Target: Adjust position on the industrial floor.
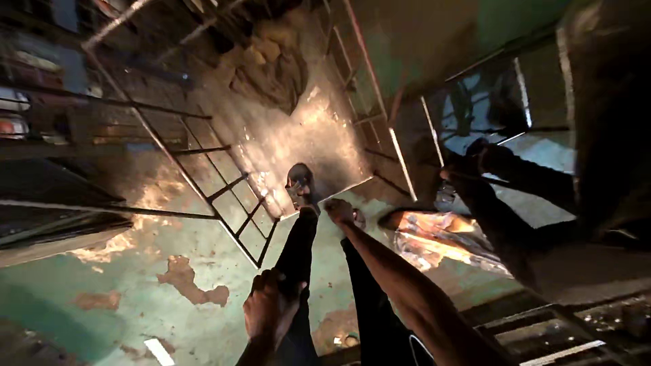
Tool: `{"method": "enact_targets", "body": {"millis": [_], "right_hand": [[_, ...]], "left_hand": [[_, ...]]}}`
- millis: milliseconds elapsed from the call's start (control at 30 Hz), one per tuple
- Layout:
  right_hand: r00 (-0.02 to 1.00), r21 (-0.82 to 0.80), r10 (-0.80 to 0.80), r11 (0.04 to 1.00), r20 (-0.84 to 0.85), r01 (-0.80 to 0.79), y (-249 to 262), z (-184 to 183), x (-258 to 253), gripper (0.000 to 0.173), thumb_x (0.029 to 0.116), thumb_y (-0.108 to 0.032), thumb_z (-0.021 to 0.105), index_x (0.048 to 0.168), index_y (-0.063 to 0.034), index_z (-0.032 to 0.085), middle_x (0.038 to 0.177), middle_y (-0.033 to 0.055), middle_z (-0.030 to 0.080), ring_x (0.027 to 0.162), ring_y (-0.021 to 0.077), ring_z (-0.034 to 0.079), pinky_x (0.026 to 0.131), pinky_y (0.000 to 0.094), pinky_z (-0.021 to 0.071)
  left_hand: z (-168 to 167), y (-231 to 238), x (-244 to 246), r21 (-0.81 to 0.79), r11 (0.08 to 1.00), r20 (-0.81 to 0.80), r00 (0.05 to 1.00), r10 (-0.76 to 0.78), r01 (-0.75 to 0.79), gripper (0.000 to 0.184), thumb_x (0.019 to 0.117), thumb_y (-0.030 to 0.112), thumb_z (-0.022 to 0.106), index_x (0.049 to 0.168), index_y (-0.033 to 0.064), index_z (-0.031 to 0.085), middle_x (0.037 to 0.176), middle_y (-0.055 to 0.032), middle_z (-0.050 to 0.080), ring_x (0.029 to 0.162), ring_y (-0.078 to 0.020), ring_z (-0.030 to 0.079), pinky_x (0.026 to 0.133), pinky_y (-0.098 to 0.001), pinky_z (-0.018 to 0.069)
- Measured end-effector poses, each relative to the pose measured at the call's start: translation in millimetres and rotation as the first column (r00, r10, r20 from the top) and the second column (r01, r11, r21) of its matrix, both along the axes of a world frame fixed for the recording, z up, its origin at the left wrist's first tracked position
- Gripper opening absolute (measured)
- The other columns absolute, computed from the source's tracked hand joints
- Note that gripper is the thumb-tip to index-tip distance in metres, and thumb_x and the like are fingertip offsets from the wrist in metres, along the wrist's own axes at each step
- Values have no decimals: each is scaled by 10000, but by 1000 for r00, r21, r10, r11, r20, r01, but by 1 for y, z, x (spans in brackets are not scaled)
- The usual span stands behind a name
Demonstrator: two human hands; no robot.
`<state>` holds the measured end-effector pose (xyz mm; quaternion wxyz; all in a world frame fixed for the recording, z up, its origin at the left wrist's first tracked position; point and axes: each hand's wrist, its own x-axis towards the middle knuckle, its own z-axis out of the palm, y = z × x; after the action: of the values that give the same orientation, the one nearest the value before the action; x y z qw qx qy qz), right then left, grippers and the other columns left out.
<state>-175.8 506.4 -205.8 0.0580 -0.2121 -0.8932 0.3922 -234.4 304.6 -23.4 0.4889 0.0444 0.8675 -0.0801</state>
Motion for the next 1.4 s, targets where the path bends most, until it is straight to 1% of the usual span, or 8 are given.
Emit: {"method": "enact_targets", "body": {"millis": [67,133,333,600,800,1167,1300,1400], "right_hand": [[884,-375,-16,902,468,214,-18,-76,-39,307,1017,-276,644,1180,-36,745,1173,215,723,1139,390,674,1010,494,527],[713,-371,11,860,701,351,-30,-118,-81,343,1025,-271,618,1321,-115,696,1312,177,683,1262,382,616,1065,601,465],[581,-313,-34,816,813,487,-43,-159,-125,417,1041,-270,585,1409,-76,614,1371,240,628,1292,424,579,1061,622,448],[587,-526,-62,377,807,763,-55,-178,-122,471,1065,-146,577,1427,134,465,1411,332,540,1295,382,561,1120,458,428],[675,-624,61,450,735,639,-45,-173,-122,334,1013,-12,607,1318,119,563,1236,283,640,1060,287,660,974,411,525],[629,-356,154,911,762,210,-47,-182,-112,250,989,-226,647,1180,-94,740,1235,184,707,1189,381,652,988,601,509],[621,-357,265,934,738,25,-49,-178,-114,520,949,-254,708,1434,-108,590,1293,231,665,1201,433,637,961,611,524],[610,-323,154,930,777,176,-44,-190,-113,589,821,-297,834,1312,-38,637,1242,244,674,1164,423,653,930,613,538]], "left_hand": [[-4,-7,-5,66,998,-37,999,7,-5,569,832,588,766,1148,116,732,1157,-115,713,1085,-334,689,827,-534,581],[-6,-12,-8,131,991,-58,998,25,-18,533,820,547,786,1107,100,736,1109,-122,719,1039,-343,701,797,-537,587],[-9,-23,-17,259,965,-92,993,75,-49,493,796,492,819,1029,63,747,1041,-133,727,991,-343,712,790,-523,601],[-11,-29,-22,283,956,-65,993,102,-80,479,799,456,828,1021,39,748,1051,-146,731,993,-329,714,836,-499,598],[-14,-26,-26,299,952,-89,992,92,-61,474,791,447,839,1007,35,747,1035,-137,736,973,-315,720,830,-484,605],[-12,-24,-31,251,963,-56,992,110,-93,460,802,435,837,1017,39,742,1041,-135,730,970,-305,714,822,-493,598],[-12,-23,-34,239,966,-54,992,116,-100,461,796,432,843,1015,39,742,1046,-136,726,960,-301,714,811,-494,599],[-12,-24,-36,233,964,-40,989,142,-129,463,801,421,848,1027,31,738,1066,-145,727,983,-311,711,831,-507,595]]}}
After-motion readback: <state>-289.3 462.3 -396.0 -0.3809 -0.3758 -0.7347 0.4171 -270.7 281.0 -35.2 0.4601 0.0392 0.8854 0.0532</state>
